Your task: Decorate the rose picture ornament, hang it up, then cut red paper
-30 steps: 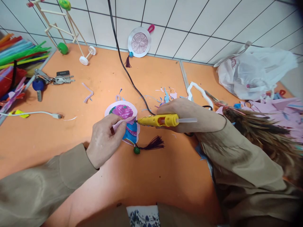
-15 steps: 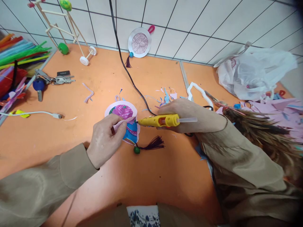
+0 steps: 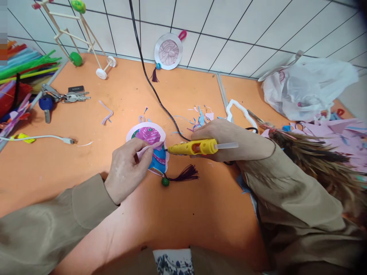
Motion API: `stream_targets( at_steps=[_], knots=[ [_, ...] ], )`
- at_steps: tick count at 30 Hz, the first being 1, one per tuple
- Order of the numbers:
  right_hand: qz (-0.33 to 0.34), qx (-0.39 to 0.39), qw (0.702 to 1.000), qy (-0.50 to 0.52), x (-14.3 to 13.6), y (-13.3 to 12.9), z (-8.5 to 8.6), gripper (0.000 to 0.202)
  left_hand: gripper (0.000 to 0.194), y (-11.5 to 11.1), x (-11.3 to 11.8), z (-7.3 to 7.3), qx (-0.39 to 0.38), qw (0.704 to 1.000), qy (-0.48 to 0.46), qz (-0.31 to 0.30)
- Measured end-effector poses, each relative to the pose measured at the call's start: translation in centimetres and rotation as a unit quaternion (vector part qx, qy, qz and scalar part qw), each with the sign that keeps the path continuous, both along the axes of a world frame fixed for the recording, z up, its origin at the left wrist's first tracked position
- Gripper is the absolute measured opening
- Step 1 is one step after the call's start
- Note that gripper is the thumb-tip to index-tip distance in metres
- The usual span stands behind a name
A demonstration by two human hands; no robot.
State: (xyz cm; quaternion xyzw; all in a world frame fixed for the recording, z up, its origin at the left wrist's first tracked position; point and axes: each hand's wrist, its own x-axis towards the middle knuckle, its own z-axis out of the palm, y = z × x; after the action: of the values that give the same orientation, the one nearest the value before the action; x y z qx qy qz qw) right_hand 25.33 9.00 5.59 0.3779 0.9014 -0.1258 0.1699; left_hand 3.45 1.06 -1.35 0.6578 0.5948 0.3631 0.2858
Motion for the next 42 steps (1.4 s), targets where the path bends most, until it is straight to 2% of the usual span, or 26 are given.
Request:
stream_targets(
  at_steps=[9,21,26,33,37,39,42],
  knots=[
    [0.003,0.027,1.000,0.004,0.1,0.3,-0.4,0.017,0.021,-0.1,-0.1,-0.2,-0.003,1.000,-0.003,-0.002],
    [-0.001,0.027,0.999,0.022,0.3,0.5,-0.8,0.028,0.021,0.0,0.0,-0.3,-0.004,1.000,-0.003,0.001],
    [-0.007,0.038,0.999,0.008,0.4,0.7,-1.0,0.021,0.021,-0.1,-0.1,-0.3,0.000,1.000,0.000,-0.004],
    [-0.008,0.016,1.000,-0.008,0.4,0.4,-0.6,0.025,0.021,-0.1,-0.1,-0.2,-0.001,1.000,0.001,0.002],
    [0.002,-0.008,0.999,0.036,1.1,0.6,-0.1,0.031,0.020,-0.1,-0.1,-0.2,0.009,1.000,0.006,0.000],
    [-0.005,0.019,0.996,0.089,1.7,1.0,0.0,0.031,0.019,-0.1,-0.1,-0.2,0.020,1.000,0.013,-0.004],
    [-0.044,0.137,0.976,0.165,2.6,1.9,-0.3,0.031,0.017,-0.2,0.0,-0.2,0.050,0.998,0.025,-0.019]
  ],
)
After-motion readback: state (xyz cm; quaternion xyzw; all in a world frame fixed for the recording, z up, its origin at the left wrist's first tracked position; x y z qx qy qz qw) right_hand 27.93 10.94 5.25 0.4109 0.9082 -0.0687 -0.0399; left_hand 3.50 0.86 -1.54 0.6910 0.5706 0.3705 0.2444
